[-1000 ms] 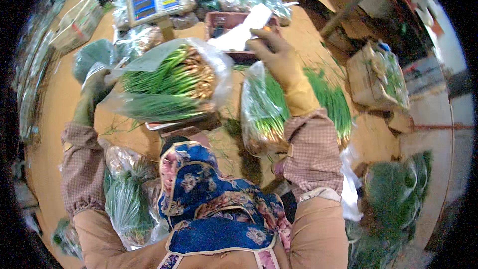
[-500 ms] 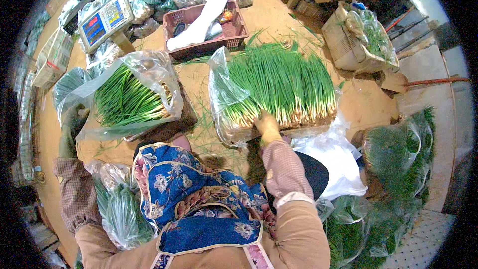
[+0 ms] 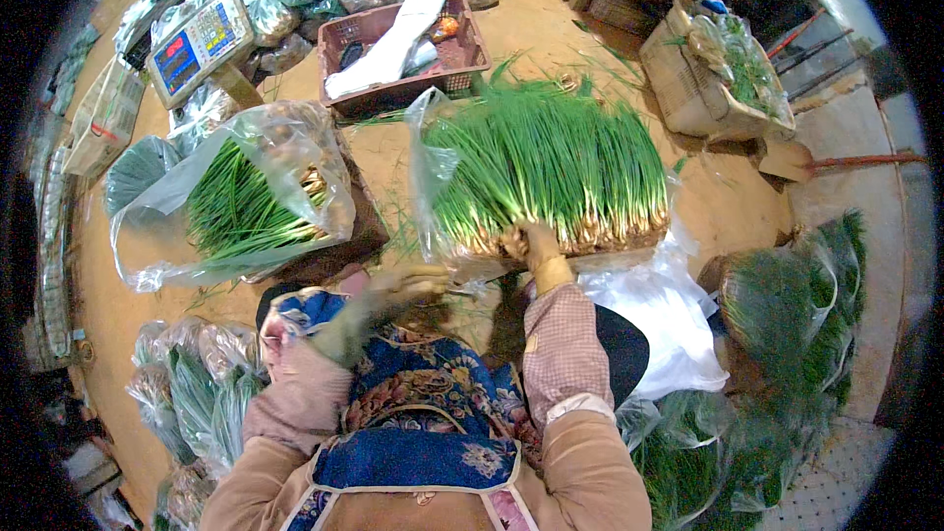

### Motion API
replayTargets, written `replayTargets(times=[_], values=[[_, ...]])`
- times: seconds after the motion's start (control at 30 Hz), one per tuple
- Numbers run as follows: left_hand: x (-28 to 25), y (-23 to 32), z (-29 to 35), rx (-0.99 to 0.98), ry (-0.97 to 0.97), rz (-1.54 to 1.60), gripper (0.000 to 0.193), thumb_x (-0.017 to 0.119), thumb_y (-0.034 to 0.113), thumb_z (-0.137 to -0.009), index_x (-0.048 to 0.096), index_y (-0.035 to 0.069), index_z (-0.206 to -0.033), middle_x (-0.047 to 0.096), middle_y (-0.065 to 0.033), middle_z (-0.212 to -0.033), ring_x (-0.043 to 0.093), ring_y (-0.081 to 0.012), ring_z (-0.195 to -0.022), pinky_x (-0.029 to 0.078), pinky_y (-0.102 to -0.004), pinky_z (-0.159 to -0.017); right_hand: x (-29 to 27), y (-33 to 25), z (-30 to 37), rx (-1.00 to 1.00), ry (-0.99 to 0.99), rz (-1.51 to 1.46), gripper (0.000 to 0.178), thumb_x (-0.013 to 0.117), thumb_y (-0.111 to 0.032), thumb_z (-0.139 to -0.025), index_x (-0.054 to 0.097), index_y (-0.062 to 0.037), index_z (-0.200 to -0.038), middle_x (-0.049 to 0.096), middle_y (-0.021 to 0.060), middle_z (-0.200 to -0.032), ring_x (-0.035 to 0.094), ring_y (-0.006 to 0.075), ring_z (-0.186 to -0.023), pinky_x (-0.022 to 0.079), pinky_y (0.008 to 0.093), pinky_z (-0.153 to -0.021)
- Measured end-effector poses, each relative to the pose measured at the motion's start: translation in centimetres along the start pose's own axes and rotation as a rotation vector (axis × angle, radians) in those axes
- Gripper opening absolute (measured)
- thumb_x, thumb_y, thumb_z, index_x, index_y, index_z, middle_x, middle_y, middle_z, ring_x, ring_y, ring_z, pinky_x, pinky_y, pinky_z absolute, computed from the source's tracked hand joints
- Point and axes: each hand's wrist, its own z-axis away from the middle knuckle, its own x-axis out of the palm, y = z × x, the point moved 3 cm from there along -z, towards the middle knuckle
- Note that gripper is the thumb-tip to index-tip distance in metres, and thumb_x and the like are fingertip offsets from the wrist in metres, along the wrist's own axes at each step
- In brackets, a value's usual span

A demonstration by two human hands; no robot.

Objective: The person sits on the floor and repeatedly gathers bunches of green onions, trims the root ends with a knife, and places them into plastic bags. The person then weighs the bagged bunches on a digital scale and sets them aside.

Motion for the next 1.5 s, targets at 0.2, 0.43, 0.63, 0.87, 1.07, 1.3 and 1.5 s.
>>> replayTargets(times=[0.2,0.43,0.63,0.87,1.07,1.3,1.5], values=[[0.8,-8.5,-5.8,0.012,-0.036,0.185,0.044,0.052,0.029,-0.084,0.046,0.001,-0.117,0.052,-0.0057,-0.103,0.05,-0.0133,-0.091,0.042,-0.0252,-0.074,5.2,3.8,5.3,-0.167,0.07,-0.135,0.064,0.055,-0.009,-0.077,0.02,-0.0022,-0.13,0.056,0.0084,-0.076,0.048,0.0105,-0.047,0.04,0.0214,-0.038],[0.1,-10.3,-6.8,-0.156,0.171,0.434,0.049,0.059,0.035,-0.079,0.046,0.002,-0.112,0.053,-0.0047,-0.099,0.05,-0.0157,-0.088,0.042,-0.0288,-0.072,10.7,5.2,10.5,-0.678,0.2,1.244,0.045,0.052,0.001,-0.072,0.04,0.0019,-0.115,0.054,0.0184,-0.099,0.053,0.0324,-0.091,0.041,0.0377,-0.084],[-0.1,-10.0,-5.6,-0.166,0.193,0.579,0.042,0.063,0.027,-0.078,0.047,0.001,-0.108,0.053,-0.0039,-0.096,0.051,-0.0146,-0.083,0.042,-0.0294,-0.071,11.4,6.4,12.4,-0.971,0.012,1.31,0.054,0.06,-0.001,-0.068,0.04,0.0029,-0.118,0.049,0.0206,-0.11,0.045,0.0368,-0.105,0.037,0.0375,-0.091],[-0.5,-10.3,-5.4,-0.04,0.223,0.564,0.031,0.057,0.018,-0.082,0.05,0.002,-0.108,0.056,-0.0048,-0.09,0.055,-0.0132,-0.075,0.047,-0.0263,-0.064,8.7,3.5,10.1,-0.565,-0.097,0.576,0.028,0.054,-0.004,-0.079,0.053,0.0001,-0.107,0.059,0.0045,-0.092,0.053,0.0099,-0.079,0.043,0.022,-0.07],[-0.6,-9.8,-5.3,-0.06,0.323,0.29,0.045,0.061,0.013,-0.076,0.043,0.001,-0.116,0.054,-0.0055,-0.099,0.052,-0.0131,-0.086,0.045,-0.0274,-0.073,13.0,-1.6,9.0,-0.668,0.107,0.815,0.025,0.059,-0.013,-0.078,0.056,0.0009,-0.1,0.055,0.0006,-0.074,0.051,0.0083,-0.067,0.042,0.0214,-0.061],[-1.1,-11.0,-5.5,-0.004,0.338,0.177,0.043,0.059,0.014,-0.078,0.044,0.001,-0.116,0.054,-0.0068,-0.103,0.051,-0.0154,-0.091,0.041,-0.0272,-0.079,12.4,-1.3,7.6,-0.397,-0.043,0.333,0.018,0.06,-0.016,-0.079,0.053,0.0,-0.081,0.053,0.0014,-0.064,0.048,0.0077,-0.056,0.039,0.0218,-0.05],[-1.5,-10.0,-5.0,0.071,0.353,-0.017,0.041,0.056,0.013,-0.078,0.044,0.001,-0.115,0.056,-0.0098,-0.102,0.053,-0.0172,-0.091,0.042,-0.0288,-0.08,13.6,-2.7,10.3,-0.445,0.038,0.36,0.021,0.061,-0.018,-0.079,0.053,-0.0004,-0.086,0.052,0.0006,-0.064,0.047,0.007,-0.054,0.038,0.0206,-0.049]])
